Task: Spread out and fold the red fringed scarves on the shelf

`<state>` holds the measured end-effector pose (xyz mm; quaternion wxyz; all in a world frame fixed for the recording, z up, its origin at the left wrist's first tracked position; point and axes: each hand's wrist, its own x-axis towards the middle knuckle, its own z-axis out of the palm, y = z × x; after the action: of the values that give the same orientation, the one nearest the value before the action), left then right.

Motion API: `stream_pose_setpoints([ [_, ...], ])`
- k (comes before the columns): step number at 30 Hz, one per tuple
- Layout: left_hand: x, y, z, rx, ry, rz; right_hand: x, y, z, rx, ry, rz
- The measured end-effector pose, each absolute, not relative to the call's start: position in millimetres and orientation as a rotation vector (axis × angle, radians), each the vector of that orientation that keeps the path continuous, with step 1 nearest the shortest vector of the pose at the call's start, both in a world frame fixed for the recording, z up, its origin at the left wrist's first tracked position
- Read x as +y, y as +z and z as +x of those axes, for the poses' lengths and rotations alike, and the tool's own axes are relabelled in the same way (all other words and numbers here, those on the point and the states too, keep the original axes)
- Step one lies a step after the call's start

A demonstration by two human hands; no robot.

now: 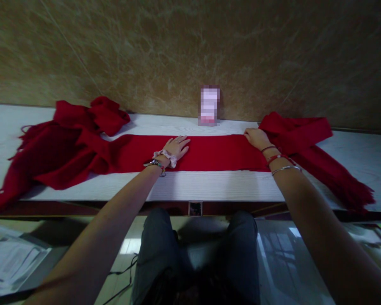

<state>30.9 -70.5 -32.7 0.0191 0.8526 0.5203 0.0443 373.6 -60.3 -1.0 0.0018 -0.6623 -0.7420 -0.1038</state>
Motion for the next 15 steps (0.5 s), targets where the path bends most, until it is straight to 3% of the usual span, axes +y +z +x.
stream_pose_setpoints([
  [15, -60, -36, 31, 1.716, 0.173, 2.608, -58, -15, 370, -2.236, -0.319, -1.971],
])
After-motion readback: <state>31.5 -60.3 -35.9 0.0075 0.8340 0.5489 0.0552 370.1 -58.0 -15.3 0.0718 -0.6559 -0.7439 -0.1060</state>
